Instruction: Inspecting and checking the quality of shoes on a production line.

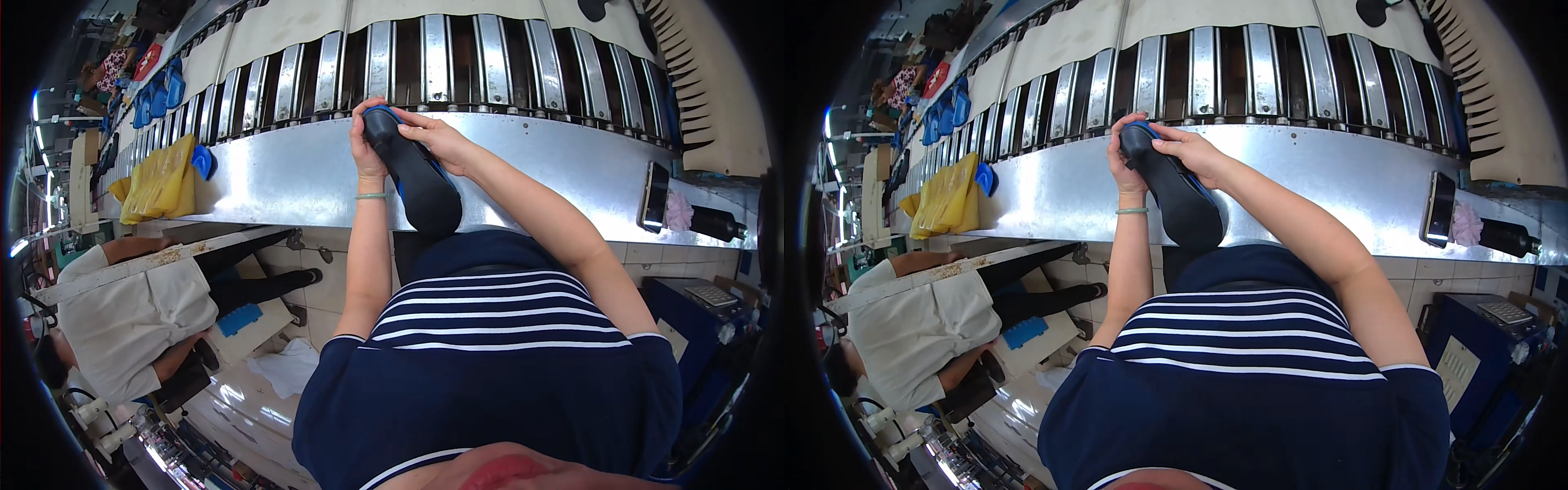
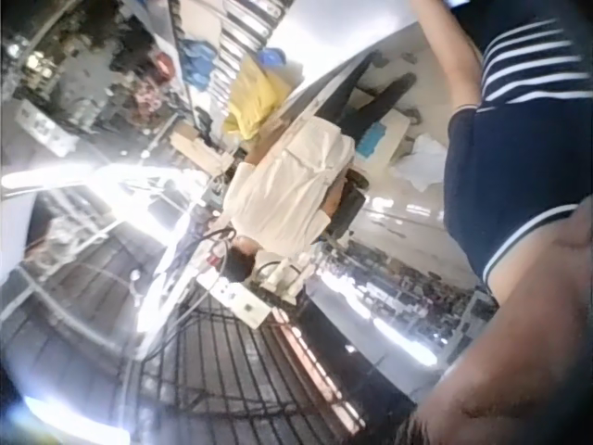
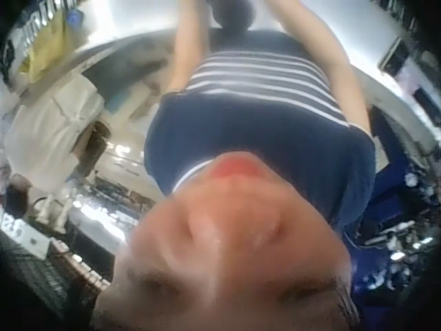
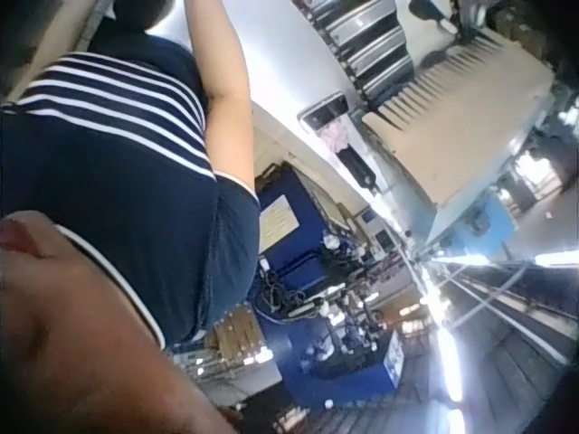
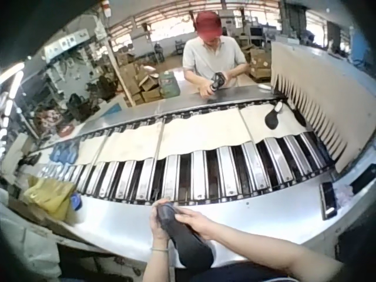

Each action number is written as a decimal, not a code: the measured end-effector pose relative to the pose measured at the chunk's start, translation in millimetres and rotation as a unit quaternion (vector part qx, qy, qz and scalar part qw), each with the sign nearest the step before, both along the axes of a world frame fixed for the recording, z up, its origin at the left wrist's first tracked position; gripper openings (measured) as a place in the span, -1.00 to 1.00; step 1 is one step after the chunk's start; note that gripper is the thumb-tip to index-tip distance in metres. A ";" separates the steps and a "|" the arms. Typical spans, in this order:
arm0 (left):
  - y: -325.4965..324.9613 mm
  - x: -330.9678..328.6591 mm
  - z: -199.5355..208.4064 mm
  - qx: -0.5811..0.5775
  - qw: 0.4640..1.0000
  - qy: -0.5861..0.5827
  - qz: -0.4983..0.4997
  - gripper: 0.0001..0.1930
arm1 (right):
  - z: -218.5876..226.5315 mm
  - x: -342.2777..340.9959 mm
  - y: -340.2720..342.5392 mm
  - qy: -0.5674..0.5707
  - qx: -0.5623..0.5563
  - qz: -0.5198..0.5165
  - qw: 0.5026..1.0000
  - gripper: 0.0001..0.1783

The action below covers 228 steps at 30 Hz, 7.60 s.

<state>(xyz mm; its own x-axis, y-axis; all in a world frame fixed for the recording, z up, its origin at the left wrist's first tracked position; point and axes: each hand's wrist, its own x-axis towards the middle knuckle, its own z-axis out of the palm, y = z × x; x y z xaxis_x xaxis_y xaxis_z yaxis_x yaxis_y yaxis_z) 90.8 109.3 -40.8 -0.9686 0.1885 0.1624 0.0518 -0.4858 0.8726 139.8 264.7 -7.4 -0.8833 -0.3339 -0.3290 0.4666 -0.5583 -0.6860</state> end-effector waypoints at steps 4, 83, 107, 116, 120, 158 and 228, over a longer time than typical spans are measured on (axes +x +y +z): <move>6.3 3.1 7.8 -0.004 1.000 0.001 -0.011 -0.54 | 1.2 -2.1 -0.2 0.011 0.041 -0.027 0.999 -0.52; 18.0 118.0 -29.7 0.062 0.978 -0.171 -0.100 -0.16 | -39.2 66.7 54.2 0.030 0.246 -0.103 0.963 -0.85; 32.6 116.6 -13.8 0.092 0.972 -0.200 -0.076 -0.19 | -45.6 68.5 82.0 -0.015 0.189 -0.052 0.981 -0.89; 49.5 116.9 -5.0 0.104 0.966 -0.232 -0.045 -0.07 | -44.5 70.1 96.0 0.000 0.189 -0.012 0.982 -0.86; 49.4 115.6 -6.0 0.105 0.965 -0.234 -0.044 -0.07 | -49.0 68.4 97.6 -0.001 0.181 -0.009 0.983 -0.86; 51.8 110.4 4.1 -0.068 0.982 -0.179 -0.005 -0.14 | -49.0 56.8 85.3 -0.041 0.148 -0.040 0.987 -0.78; 57.5 78.7 -2.0 -0.106 0.971 -0.158 -0.143 -0.19 | -37.9 63.9 105.2 0.033 0.074 -0.094 0.992 -0.42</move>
<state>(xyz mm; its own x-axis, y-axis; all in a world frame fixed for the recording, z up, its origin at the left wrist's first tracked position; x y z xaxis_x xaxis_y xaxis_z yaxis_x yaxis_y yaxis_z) 169.6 166.8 -42.9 -0.8672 0.4533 -0.2061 -0.3450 -0.2488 0.9050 203.6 370.0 -45.3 -0.9465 -0.1130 -0.3022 0.3153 -0.5229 -0.7919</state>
